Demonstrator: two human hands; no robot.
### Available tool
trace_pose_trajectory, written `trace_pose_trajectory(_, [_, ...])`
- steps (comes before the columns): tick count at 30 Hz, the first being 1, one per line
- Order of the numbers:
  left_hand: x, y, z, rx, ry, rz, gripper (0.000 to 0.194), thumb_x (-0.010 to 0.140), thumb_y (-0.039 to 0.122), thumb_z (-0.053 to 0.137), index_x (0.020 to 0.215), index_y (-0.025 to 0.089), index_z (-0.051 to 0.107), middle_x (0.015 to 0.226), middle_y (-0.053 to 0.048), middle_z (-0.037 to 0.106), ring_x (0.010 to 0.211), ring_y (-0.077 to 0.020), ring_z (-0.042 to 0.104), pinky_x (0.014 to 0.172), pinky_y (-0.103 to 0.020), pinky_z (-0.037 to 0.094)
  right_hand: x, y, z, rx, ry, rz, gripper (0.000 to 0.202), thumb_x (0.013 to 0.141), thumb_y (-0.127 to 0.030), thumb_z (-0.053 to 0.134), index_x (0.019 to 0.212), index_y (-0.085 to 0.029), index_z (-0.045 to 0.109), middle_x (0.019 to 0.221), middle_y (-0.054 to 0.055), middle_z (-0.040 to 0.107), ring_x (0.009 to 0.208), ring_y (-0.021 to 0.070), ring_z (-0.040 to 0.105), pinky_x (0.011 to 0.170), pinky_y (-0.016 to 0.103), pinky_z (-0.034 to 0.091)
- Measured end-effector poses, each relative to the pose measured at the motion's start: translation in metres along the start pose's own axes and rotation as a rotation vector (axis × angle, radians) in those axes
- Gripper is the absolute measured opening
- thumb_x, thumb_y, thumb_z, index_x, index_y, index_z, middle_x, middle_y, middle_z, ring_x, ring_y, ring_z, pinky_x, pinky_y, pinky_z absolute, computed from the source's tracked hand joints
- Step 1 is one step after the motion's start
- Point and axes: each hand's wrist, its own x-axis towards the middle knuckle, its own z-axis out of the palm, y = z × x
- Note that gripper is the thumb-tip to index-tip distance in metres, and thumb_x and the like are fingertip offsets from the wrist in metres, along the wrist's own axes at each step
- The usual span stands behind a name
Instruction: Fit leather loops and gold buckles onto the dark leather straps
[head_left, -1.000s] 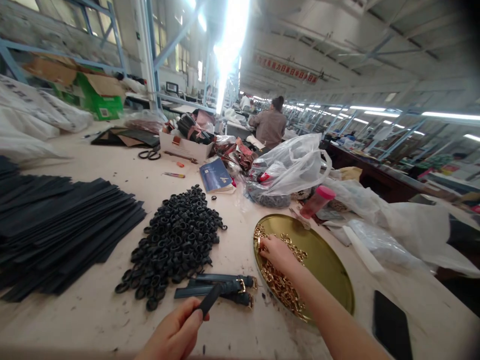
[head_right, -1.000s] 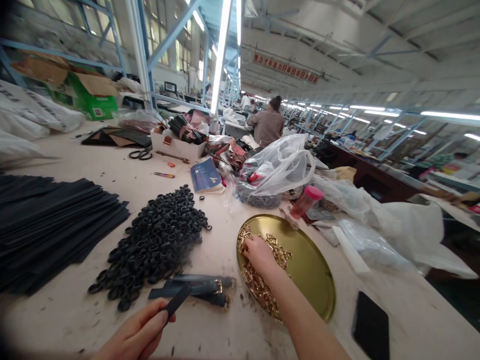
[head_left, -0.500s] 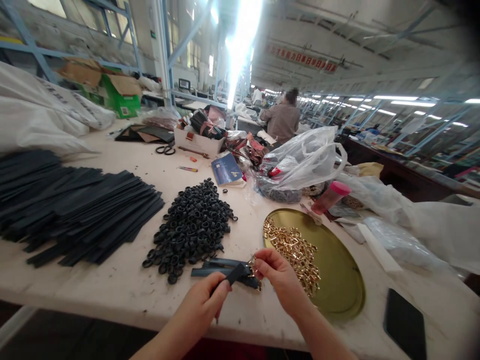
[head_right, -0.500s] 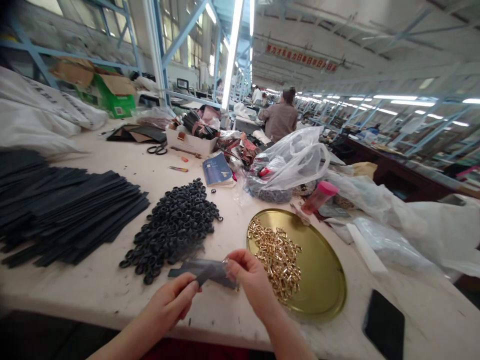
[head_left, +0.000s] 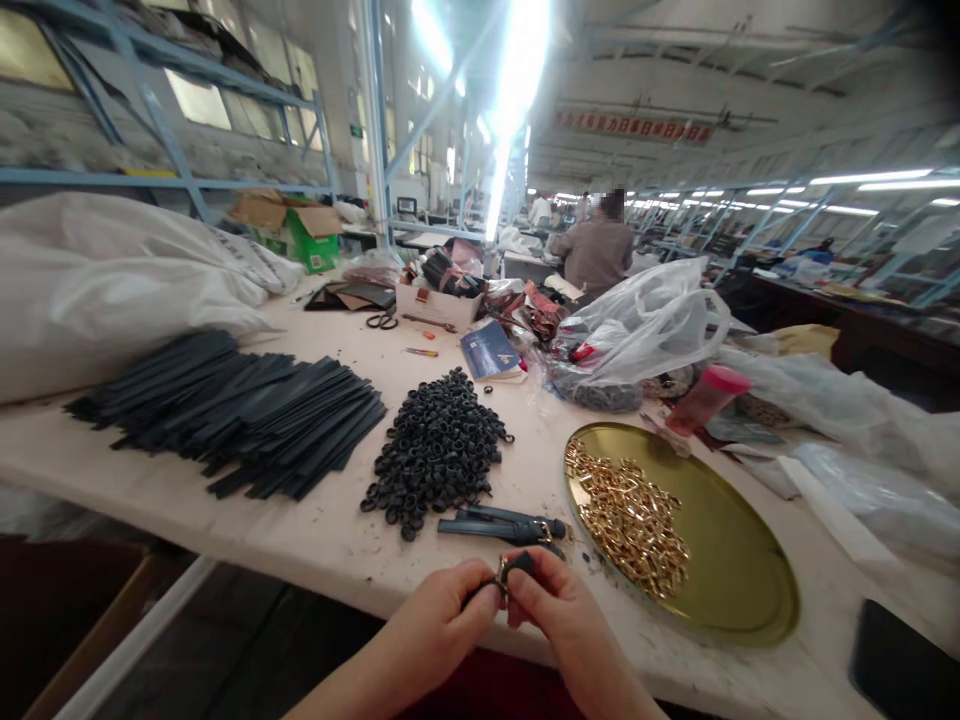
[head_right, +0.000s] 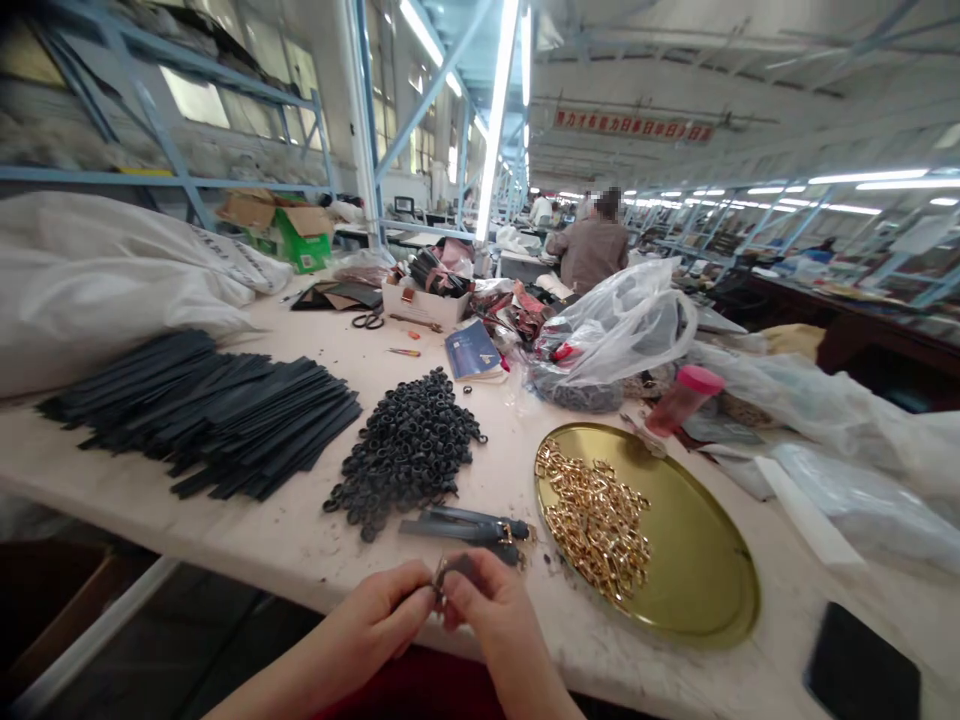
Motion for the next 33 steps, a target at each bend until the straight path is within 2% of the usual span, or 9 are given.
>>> trace_pose_trajectory(4, [-0.007, -0.01, 0.004, -0.068, 0.042, -0.033, 0.011, 0.077, 0.022, 0.045, 0.077, 0.016, 0.054, 0.062, 0.004, 0.048, 0.058, -0.0099, 0.043, 0.053, -0.018, 0.033, -0.003, 0.019, 0.004, -0.233, 0.001, -0.126, 0.029, 0.061, -0.045, 0.07, 0.072, -0.019, 0.065, 0.058, 0.0, 0.059, 0.052, 0.0129, 0.05, 0.05, 0.024, 0.04])
trace_pose_trajectory(8, [-0.011, -0.019, 0.003, -0.141, 0.005, -0.092, 0.022, 0.083, 0.036, 0.041, 0.077, 0.016, 0.049, 0.051, 0.006, 0.045, 0.042, -0.0072, 0.037, 0.041, -0.018, 0.028, -0.005, 0.026, 0.001, -0.306, 0.02, -0.159, 0.025, 0.065, -0.046, 0.066, 0.07, -0.022, 0.064, 0.059, 0.0, 0.057, 0.057, 0.0159, 0.051, 0.055, 0.026, 0.042])
trace_pose_trajectory(11, [-0.013, -0.02, 0.003, -0.218, -0.005, -0.111, 0.024, 0.082, 0.039, 0.042, 0.076, 0.016, 0.048, 0.056, 0.005, 0.05, 0.036, -0.0046, 0.035, 0.035, -0.017, 0.024, -0.008, 0.025, 0.005, -0.313, 0.021, -0.149, 0.027, 0.068, -0.047, 0.063, 0.067, -0.02, 0.061, 0.057, 0.0, 0.054, 0.057, 0.0156, 0.049, 0.054, 0.026, 0.041])
trace_pose_trajectory(17, [-0.007, -0.02, 0.007, -0.314, 0.035, -0.123, 0.022, 0.077, 0.036, 0.047, 0.069, 0.015, 0.048, 0.062, 0.003, 0.053, 0.034, -0.0017, 0.035, 0.035, -0.016, 0.023, -0.014, 0.018, 0.02, -0.194, 0.044, -0.146, 0.026, 0.078, -0.042, 0.054, 0.07, -0.018, 0.054, 0.059, -0.002, 0.051, 0.056, 0.0116, 0.045, 0.055, 0.023, 0.038])
trace_pose_trajectory(25, [0.004, -0.028, 0.007, -0.317, 0.029, -0.182, 0.029, 0.071, 0.044, 0.048, 0.066, 0.016, 0.045, 0.057, 0.004, 0.052, 0.034, -0.003, 0.036, 0.035, -0.017, 0.024, -0.008, 0.02, 0.019, -0.234, 0.036, -0.144, 0.024, 0.084, -0.037, 0.046, 0.07, -0.017, 0.05, 0.058, -0.003, 0.05, 0.055, 0.011, 0.045, 0.054, 0.023, 0.038])
trace_pose_trajectory(27, [0.005, -0.027, 0.005, -0.305, 0.017, -0.2, 0.027, 0.071, 0.042, 0.049, 0.065, 0.016, 0.045, 0.053, 0.006, 0.049, 0.034, -0.0033, 0.033, 0.037, -0.018, 0.024, -0.009, 0.023, 0.016, -0.372, 0.094, -0.24, 0.022, 0.084, -0.034, 0.046, 0.07, -0.018, 0.051, 0.06, -0.002, 0.05, 0.056, 0.0121, 0.046, 0.055, 0.025, 0.039])
trace_pose_trajectory(29, [0.006, -0.028, 0.004, -0.275, 0.006, -0.226, 0.024, 0.072, 0.04, 0.048, 0.065, 0.017, 0.045, 0.048, 0.008, 0.045, 0.034, -0.0045, 0.033, 0.039, -0.019, 0.024, -0.01, 0.026, 0.013, -0.574, 0.153, -0.451, 0.015, 0.083, -0.029, 0.048, 0.074, -0.019, 0.054, 0.068, 0.001, 0.055, 0.066, 0.0149, 0.05, 0.063, 0.028, 0.041])
trace_pose_trajectory(31, [0.005, -0.029, 0.005, -0.183, 0.038, -0.225, 0.023, 0.074, 0.037, 0.046, 0.063, 0.017, 0.045, 0.047, 0.008, 0.042, 0.038, -0.0064, 0.035, 0.041, -0.019, 0.026, -0.01, 0.028, 0.008, -0.733, 0.145, -0.648, 0.007, 0.08, -0.023, 0.051, 0.08, -0.02, 0.058, 0.082, 0.004, 0.059, 0.079, 0.0174, 0.053, 0.073, 0.03, 0.041])
trace_pose_trajectory(33, [0.003, -0.028, 0.005, -0.027, 0.107, -0.172, 0.023, 0.076, 0.034, 0.045, 0.061, 0.017, 0.045, 0.05, 0.007, 0.042, 0.046, -0.0084, 0.039, 0.046, -0.02, 0.028, -0.009, 0.027, 0.003, -0.787, 0.11, -0.666, 0.006, 0.079, -0.022, 0.053, 0.082, -0.02, 0.058, 0.084, 0.004, 0.059, 0.081, 0.0178, 0.053, 0.073, 0.03, 0.041])
